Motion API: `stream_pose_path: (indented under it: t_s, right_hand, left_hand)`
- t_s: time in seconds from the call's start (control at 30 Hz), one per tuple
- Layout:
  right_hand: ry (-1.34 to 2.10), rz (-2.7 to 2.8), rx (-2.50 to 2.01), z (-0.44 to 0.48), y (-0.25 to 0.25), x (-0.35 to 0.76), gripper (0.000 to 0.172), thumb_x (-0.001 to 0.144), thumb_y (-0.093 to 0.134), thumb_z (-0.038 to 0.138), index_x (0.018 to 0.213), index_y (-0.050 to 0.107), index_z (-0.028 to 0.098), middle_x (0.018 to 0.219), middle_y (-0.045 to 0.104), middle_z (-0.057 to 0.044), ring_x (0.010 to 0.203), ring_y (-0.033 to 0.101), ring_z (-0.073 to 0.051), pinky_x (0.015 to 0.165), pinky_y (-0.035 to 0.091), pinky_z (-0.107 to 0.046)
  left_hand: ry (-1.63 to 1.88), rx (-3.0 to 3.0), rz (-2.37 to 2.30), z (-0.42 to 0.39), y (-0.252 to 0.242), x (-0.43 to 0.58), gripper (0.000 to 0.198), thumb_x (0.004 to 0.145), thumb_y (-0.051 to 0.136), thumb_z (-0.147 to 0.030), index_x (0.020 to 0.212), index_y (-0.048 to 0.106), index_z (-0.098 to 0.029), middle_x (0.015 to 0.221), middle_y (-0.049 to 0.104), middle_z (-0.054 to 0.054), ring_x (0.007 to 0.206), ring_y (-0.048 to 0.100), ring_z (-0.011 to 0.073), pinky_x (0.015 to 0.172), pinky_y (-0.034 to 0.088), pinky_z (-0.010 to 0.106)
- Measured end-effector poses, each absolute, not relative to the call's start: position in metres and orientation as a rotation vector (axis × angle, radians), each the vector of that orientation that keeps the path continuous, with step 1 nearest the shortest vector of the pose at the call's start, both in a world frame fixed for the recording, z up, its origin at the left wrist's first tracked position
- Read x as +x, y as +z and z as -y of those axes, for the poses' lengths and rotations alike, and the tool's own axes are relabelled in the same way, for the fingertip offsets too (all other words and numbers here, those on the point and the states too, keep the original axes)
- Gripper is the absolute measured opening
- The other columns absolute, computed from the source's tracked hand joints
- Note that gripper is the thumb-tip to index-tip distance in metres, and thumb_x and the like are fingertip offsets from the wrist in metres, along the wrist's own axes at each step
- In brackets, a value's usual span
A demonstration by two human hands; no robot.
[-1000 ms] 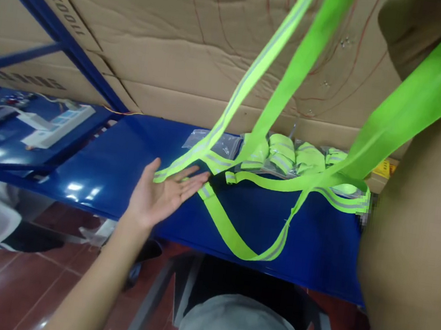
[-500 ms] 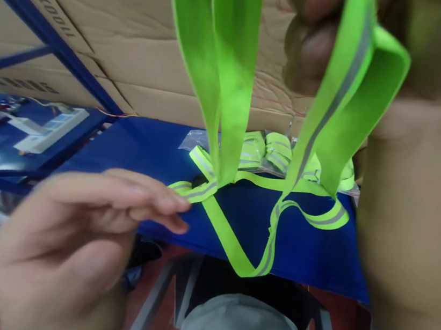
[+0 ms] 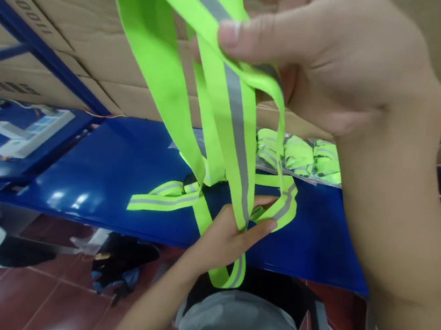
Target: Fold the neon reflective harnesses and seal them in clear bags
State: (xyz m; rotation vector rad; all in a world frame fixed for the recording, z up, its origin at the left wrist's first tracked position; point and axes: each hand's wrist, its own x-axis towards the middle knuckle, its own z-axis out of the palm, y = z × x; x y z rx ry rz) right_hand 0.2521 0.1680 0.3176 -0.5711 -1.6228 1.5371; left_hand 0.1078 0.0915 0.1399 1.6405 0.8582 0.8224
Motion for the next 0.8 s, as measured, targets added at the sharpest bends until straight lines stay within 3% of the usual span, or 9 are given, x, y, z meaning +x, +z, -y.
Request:
stream_pose_path:
  t_s: [0.1,0.2,0.27,0.4,0.6,0.8]
  right_hand:
    - [1.446,1.664,-0.561,-0.179,0.308,0.254,0.044,0.091,0.054,-0.005,0.129,0.057,0.014,0.082,0.067,0.008,0.053,0.058,-0.005,0.045,0.051,-0.011]
    - [1.382,1.633,-0.721,-0.194,0.296,0.255,0.042,0.087,0.055,-0.009,0.121,0.061,0.014,0.076,0.069,0.007,0.057,0.063,-0.007,0.049,0.054,-0.013]
    - [1.384,1.635,-0.772,-0.205,0.287,0.256,0.041,0.085,0.058,-0.007,0.118,0.063,0.016,0.079,0.071,0.006,0.064,0.067,-0.01,0.048,0.053,-0.014]
    - [1.416,1.655,-0.747,-0.222,0.27,0.258,0.036,0.081,0.065,0.001,0.112,0.065,0.02,0.085,0.075,0.005,0.074,0.071,-0.011,0.054,0.056,-0.016]
    - [1.542,1.668,-0.668,-0.214,0.282,0.254,0.031,0.076,0.069,0.006,0.103,0.07,0.021,0.082,0.076,0.005,0.08,0.074,-0.015,0.07,0.064,-0.022]
    - [1.421,1.713,-0.608,-0.187,0.313,0.258,0.02,0.093,0.056,0.005,0.089,0.073,0.014,0.078,0.074,0.004,0.071,0.07,-0.009,0.07,0.061,-0.014]
  left_hand:
    - [0.718,1.438,-0.899,-0.082,0.124,0.104,0.039,0.091,0.074,-0.047,0.121,0.072,-0.022,0.11,0.077,0.007,0.097,0.072,0.0236,0.082,0.056,0.032]
    - [0.682,1.236,-0.964,-0.076,0.105,0.101,0.043,0.089,0.074,-0.054,0.111,0.072,-0.017,0.103,0.078,0.012,0.087,0.073,0.0237,0.066,0.053,0.029]
    - [0.699,1.168,-0.981,-0.073,0.097,0.1,0.048,0.089,0.072,-0.057,0.114,0.069,-0.016,0.105,0.078,0.015,0.087,0.073,0.0249,0.065,0.053,0.03]
    - [0.695,1.186,-1.032,-0.067,0.093,0.104,0.057,0.092,0.067,-0.061,0.125,0.067,-0.015,0.1,0.078,0.014,0.085,0.072,0.0233,0.074,0.057,0.034]
    - [0.637,1.3,-0.879,-0.063,0.086,0.136,0.05,0.097,0.058,-0.06,0.123,0.075,-0.02,0.126,0.075,0.013,0.111,0.072,0.0293,0.097,0.059,0.043]
    - [0.709,1.651,-0.715,-0.074,0.11,0.16,0.047,0.099,0.053,-0.056,0.141,0.063,-0.036,0.139,0.069,0.003,0.132,0.064,0.0284,0.118,0.046,0.042]
